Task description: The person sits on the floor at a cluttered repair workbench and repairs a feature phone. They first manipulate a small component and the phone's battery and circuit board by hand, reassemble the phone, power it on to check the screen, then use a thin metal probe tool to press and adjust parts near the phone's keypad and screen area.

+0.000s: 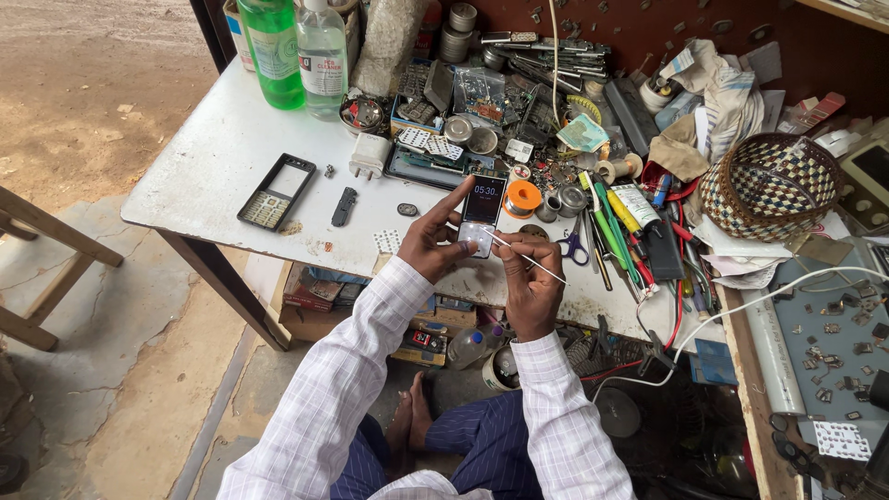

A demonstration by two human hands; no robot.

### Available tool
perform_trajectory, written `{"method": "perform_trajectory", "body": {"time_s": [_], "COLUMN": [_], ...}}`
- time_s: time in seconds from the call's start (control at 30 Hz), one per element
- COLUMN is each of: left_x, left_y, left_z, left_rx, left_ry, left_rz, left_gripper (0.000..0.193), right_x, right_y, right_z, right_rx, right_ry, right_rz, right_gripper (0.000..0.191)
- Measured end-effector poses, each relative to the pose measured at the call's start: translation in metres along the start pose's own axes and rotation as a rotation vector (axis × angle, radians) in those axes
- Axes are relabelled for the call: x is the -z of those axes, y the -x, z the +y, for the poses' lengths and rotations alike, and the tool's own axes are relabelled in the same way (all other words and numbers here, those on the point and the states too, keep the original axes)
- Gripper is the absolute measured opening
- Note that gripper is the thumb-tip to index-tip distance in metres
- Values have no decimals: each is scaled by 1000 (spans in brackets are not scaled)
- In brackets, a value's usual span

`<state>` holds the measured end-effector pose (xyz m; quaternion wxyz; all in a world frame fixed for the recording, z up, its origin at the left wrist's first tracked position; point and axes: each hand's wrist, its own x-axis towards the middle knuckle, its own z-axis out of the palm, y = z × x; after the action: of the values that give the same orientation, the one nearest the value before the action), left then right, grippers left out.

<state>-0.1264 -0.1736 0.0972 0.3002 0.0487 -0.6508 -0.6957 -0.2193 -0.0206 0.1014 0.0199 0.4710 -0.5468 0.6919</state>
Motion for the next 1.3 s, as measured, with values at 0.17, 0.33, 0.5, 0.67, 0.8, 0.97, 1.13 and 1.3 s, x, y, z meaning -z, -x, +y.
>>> {"method": "perform_trajectory", "body": {"time_s": [0.17, 0.33, 0.5, 0.67, 0.8, 0.97, 1.13, 1.3], "left_x": [0, 0, -2, -2, -3, -2, -1, -2], "left_y": [0, 0, 0, 0, 0, 0, 0, 1], "left_z": [-1, -1, 3, 7, 6, 4, 4, 4], "left_rx": [-9, -17, 17, 61, 24, 33, 14, 17], "left_ry": [-5, 6, 20, 54, 44, 17, 10, 11], "left_rz": [3, 0, 8, 10, 11, 16, 1, 6], "left_gripper": [98, 99, 98, 96, 97, 98, 97, 96], "right_x": [0, 0, 1, 3, 3, 5, 5, 5], "right_y": [0, 0, 0, 1, 0, 2, 5, 5], "right_z": [-1, 0, 1, 2, 4, 8, 13, 15], "right_rx": [-3, 9, 12, 23, 6, 32, 12, 4], "right_ry": [1, -34, -35, -30, -55, 2, 14, 50], "right_rz": [-6, -25, -39, -58, -50, -49, -43, -44], "right_gripper": [12, 12, 11, 11, 11, 12, 13, 11]}}
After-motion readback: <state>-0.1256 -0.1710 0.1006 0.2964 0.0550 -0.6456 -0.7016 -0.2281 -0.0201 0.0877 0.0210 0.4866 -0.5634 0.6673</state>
